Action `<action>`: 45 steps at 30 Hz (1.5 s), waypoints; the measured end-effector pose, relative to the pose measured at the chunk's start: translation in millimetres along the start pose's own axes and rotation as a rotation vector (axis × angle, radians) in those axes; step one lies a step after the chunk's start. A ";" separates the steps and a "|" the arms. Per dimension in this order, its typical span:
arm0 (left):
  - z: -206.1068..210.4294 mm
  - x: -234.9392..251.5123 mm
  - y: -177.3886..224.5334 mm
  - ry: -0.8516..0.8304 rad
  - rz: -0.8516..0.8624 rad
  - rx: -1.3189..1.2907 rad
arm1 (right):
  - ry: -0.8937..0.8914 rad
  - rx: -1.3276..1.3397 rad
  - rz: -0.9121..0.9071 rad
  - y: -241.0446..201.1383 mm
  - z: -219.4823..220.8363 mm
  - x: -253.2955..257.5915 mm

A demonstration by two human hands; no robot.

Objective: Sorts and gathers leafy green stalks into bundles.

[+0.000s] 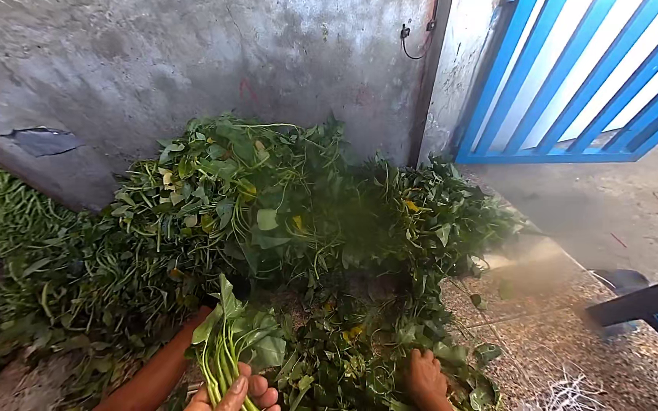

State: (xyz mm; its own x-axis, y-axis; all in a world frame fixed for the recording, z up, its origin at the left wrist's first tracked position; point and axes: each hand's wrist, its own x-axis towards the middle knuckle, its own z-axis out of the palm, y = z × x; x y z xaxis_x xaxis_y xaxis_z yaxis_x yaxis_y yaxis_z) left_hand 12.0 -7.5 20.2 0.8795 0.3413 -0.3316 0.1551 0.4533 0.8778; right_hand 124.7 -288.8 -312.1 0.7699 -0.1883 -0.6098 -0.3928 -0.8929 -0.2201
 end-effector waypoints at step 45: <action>14.9 -10.7 -1.9 0.276 0.055 -0.034 | 0.521 0.505 -0.604 -58.9 -81.6 -139.4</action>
State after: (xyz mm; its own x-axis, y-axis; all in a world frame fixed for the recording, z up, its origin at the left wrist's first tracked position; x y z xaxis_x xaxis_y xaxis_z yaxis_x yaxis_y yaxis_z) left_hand 9.0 -24.2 27.2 0.7299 0.5749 -0.3696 0.0917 0.4535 0.8865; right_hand 81.5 -243.2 -152.0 0.9942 -0.0194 0.1057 0.0689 -0.6390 -0.7661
